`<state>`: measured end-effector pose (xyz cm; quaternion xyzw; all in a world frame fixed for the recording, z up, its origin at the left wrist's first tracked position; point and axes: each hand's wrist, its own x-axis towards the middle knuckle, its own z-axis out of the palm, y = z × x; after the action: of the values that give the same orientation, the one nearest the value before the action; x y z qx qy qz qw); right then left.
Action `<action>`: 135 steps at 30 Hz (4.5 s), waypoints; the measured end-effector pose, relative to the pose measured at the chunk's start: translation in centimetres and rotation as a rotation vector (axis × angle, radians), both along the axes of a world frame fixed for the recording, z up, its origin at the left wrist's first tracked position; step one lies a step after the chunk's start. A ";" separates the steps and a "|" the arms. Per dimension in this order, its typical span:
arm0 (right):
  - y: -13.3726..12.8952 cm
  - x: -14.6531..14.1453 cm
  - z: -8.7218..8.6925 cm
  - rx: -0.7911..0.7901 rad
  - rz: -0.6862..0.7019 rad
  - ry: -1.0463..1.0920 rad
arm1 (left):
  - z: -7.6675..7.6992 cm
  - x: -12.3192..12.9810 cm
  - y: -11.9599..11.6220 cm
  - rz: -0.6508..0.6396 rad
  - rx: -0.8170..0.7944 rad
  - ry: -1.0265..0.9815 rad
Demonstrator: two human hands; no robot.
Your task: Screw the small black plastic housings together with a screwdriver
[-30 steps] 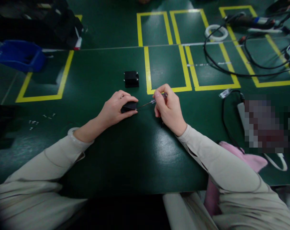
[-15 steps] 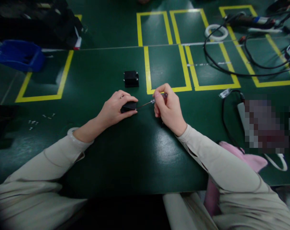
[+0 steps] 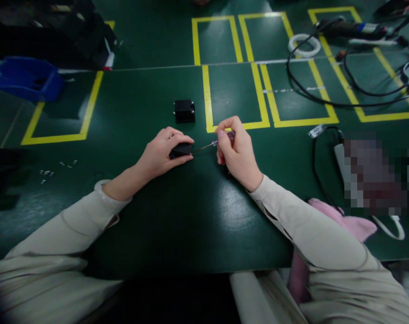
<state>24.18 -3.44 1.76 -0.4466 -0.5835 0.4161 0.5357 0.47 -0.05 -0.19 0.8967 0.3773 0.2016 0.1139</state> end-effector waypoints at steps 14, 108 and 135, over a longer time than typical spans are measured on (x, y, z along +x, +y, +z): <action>0.0 0.0 0.1 -0.013 -0.003 0.012 | 0.1 0.1 -0.1 0.004 -0.007 0.002; 0.0 0.1 0.1 -0.005 0.003 -0.019 | 0.0 -0.1 -0.1 -0.005 0.014 -0.007; 0.0 0.2 -0.1 -0.014 0.006 -0.043 | 0.1 0.0 0.0 0.004 -0.008 -0.005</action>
<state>24.39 -3.44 1.68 -0.4574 -0.5932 0.4120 0.5188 0.42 -0.08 -0.13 0.8950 0.3796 0.2026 0.1180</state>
